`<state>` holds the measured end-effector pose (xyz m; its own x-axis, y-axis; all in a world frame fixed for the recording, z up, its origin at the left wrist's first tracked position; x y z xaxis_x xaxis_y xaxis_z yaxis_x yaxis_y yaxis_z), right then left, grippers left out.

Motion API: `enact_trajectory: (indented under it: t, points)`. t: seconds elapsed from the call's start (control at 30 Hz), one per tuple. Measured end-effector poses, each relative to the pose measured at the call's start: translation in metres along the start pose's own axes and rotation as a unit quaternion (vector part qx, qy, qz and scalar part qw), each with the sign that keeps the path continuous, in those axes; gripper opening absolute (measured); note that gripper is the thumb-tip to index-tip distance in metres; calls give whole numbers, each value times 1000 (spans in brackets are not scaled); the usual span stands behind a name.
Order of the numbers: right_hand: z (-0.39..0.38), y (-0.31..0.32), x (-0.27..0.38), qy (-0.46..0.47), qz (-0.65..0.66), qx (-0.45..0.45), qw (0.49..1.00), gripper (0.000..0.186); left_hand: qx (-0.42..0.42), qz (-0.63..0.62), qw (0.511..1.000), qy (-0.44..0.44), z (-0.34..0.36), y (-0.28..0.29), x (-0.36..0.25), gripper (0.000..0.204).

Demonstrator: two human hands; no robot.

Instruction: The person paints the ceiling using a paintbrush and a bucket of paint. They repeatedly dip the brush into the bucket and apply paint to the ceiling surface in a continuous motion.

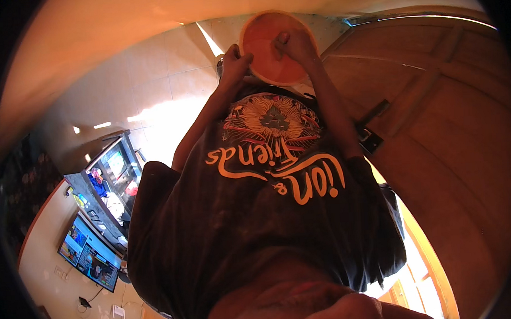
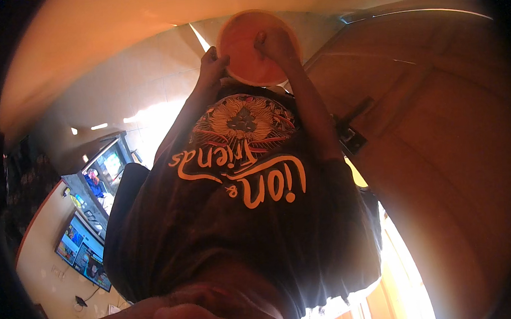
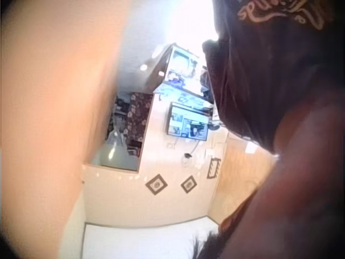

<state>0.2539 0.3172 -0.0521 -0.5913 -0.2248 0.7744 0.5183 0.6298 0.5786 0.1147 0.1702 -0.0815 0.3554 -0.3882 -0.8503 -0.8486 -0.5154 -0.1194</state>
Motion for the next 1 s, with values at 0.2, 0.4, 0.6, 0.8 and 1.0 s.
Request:
enact_trajectory:
  t: [0.2,0.4,0.6,0.8,1.0]
  points:
    - [34,-29,-30,53,-63,-8,997,27,13,-14,1000,-8,-1,-9,-19,20]
    - [31,-48,-31,44,-92,7,995,29,12,88,996,11,4,6,-5,24]
    - [42,-36,-16,-23,44,49,998,24,-31,94,995,14,-14,24,-19,21]
    - [25,-23,62,78,78,65,992,23,-51,43,997,-40,-12,57,-1,24]
    - [52,-110,5,87,-77,119,986,26,-124,-29,992,-26,-28,66,-15,15]
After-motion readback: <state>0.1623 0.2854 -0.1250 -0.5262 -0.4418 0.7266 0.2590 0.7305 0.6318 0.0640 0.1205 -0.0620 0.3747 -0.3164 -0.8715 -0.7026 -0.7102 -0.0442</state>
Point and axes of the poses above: each hand's wrist, its own z-axis towards the middle knuckle, its own y-axis out of the back of the hand, x = y × z, the point moved 10 cm from there along z, towards the middle knuckle, and after that the axes turned 9 degrees about z, right-handed, at the moved point
